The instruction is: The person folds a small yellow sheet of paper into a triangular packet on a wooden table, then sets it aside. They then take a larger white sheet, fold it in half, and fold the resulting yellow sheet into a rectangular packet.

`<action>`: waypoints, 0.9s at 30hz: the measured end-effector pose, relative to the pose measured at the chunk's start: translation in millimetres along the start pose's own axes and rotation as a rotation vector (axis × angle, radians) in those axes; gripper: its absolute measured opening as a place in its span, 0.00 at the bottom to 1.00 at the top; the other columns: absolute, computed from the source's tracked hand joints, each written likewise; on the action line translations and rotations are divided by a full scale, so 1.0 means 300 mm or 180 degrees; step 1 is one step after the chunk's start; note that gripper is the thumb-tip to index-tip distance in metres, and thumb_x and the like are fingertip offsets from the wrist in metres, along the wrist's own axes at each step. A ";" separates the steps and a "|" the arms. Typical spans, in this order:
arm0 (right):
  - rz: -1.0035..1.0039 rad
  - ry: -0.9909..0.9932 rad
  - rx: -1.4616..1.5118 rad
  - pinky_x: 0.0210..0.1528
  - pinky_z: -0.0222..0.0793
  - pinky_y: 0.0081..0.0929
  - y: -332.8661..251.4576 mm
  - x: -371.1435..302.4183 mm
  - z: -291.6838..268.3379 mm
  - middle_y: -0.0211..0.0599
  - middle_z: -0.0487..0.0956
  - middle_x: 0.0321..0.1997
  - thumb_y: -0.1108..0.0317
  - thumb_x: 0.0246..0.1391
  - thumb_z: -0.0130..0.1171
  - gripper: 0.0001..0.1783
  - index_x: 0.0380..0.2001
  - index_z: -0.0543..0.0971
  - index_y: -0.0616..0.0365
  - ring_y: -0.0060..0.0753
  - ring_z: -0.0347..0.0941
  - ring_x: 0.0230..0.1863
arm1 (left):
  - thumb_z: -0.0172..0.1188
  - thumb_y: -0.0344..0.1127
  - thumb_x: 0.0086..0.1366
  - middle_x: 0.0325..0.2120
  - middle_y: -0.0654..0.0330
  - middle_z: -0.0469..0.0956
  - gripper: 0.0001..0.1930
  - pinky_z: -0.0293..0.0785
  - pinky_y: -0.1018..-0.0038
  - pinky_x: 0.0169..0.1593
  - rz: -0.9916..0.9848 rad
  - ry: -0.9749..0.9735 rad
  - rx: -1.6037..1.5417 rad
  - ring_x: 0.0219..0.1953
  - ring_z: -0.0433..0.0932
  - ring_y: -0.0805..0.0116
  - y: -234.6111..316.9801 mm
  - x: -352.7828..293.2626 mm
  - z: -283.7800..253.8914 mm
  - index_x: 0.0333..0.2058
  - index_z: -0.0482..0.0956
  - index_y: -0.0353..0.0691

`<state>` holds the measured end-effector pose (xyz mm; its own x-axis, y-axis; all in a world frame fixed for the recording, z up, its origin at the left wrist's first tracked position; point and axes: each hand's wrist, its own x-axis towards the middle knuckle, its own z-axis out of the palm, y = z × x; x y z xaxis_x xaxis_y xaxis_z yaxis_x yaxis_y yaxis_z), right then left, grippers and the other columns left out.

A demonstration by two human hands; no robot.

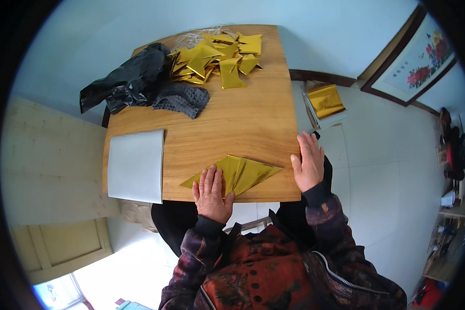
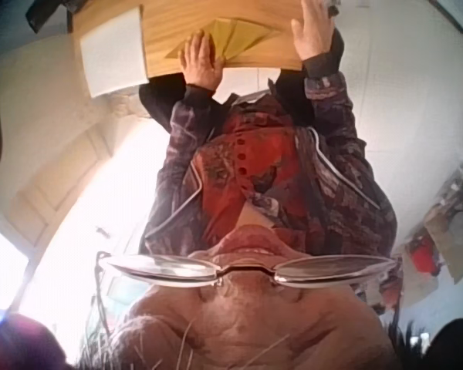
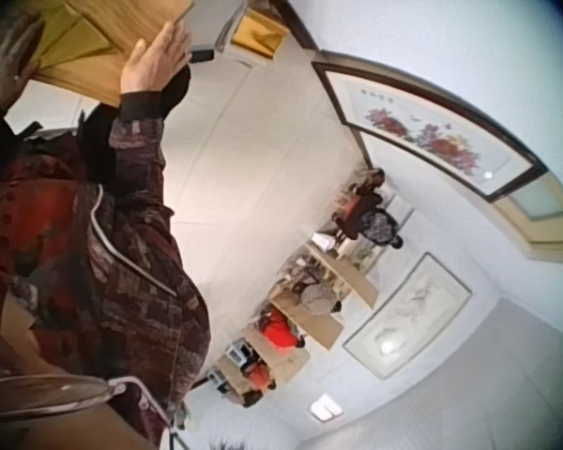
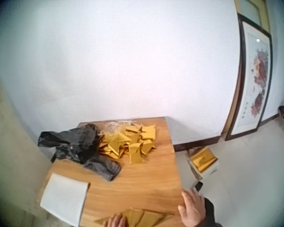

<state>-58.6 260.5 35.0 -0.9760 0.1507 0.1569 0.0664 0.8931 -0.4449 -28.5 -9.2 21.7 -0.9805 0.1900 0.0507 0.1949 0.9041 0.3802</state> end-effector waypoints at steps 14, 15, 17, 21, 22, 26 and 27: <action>-0.1864 -0.1003 -0.0155 0.71 0.41 0.51 -0.247 -0.151 0.139 0.29 0.56 0.73 0.47 0.45 0.67 0.43 0.64 0.67 0.49 0.37 0.47 0.74 | 0.62 0.42 0.55 0.67 0.57 0.58 0.37 0.42 0.51 0.69 -0.0088 0.0028 -0.0088 0.70 0.52 0.54 0.013 -0.005 -0.012 0.64 0.63 0.42; -0.1852 -0.0982 -0.0152 0.72 0.41 0.51 -0.249 -0.153 0.137 0.29 0.56 0.73 0.47 0.45 0.68 0.43 0.64 0.66 0.48 0.37 0.46 0.75 | 0.62 0.43 0.55 0.67 0.57 0.58 0.37 0.42 0.51 0.69 -0.0082 0.0020 -0.0090 0.70 0.52 0.54 0.014 -0.005 -0.013 0.64 0.63 0.42; -0.1834 -0.1043 -0.0169 0.72 0.40 0.51 -0.256 -0.157 0.134 0.28 0.56 0.73 0.46 0.43 0.68 0.45 0.64 0.66 0.46 0.37 0.45 0.75 | 0.62 0.43 0.56 0.67 0.56 0.58 0.36 0.42 0.52 0.69 -0.0116 -0.0030 -0.0081 0.70 0.52 0.54 0.013 -0.008 -0.016 0.64 0.63 0.43; -0.1787 -0.1142 -0.0130 0.72 0.38 0.51 -0.260 -0.153 0.127 0.29 0.55 0.74 0.46 0.42 0.69 0.45 0.64 0.66 0.44 0.38 0.44 0.75 | 0.62 0.44 0.56 0.67 0.56 0.58 0.36 0.42 0.52 0.69 -0.0126 -0.0047 -0.0173 0.70 0.52 0.54 0.015 -0.009 -0.022 0.64 0.63 0.43; -0.1786 -0.1151 -0.0119 0.72 0.38 0.51 -0.260 -0.151 0.125 0.30 0.55 0.74 0.46 0.42 0.69 0.45 0.64 0.66 0.44 0.38 0.44 0.75 | 0.62 0.44 0.56 0.67 0.56 0.58 0.37 0.42 0.52 0.69 -0.0133 -0.0040 -0.0170 0.70 0.52 0.54 0.017 -0.007 -0.024 0.64 0.63 0.43; -0.1779 -0.1283 -0.0064 0.72 0.37 0.51 -0.260 -0.141 0.113 0.31 0.54 0.74 0.47 0.42 0.69 0.46 0.64 0.65 0.44 0.38 0.43 0.75 | 0.62 0.44 0.56 0.67 0.56 0.58 0.37 0.41 0.51 0.69 -0.0173 -0.0096 -0.0212 0.70 0.53 0.54 0.027 0.000 -0.043 0.64 0.63 0.43; -0.1780 -0.1309 0.0027 0.72 0.38 0.49 -0.257 -0.139 0.108 0.32 0.56 0.74 0.49 0.43 0.69 0.45 0.65 0.65 0.48 0.39 0.46 0.75 | 0.62 0.43 0.55 0.66 0.56 0.59 0.36 0.41 0.51 0.69 -0.0191 -0.0101 -0.0225 0.70 0.53 0.54 0.030 0.002 -0.048 0.63 0.64 0.42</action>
<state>-29.7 171.6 34.2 -0.8626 -0.5056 0.0184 -0.4694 0.7863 -0.4017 -27.8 -6.4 38.5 -0.9888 0.1493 -0.0030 0.1323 0.8852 0.4461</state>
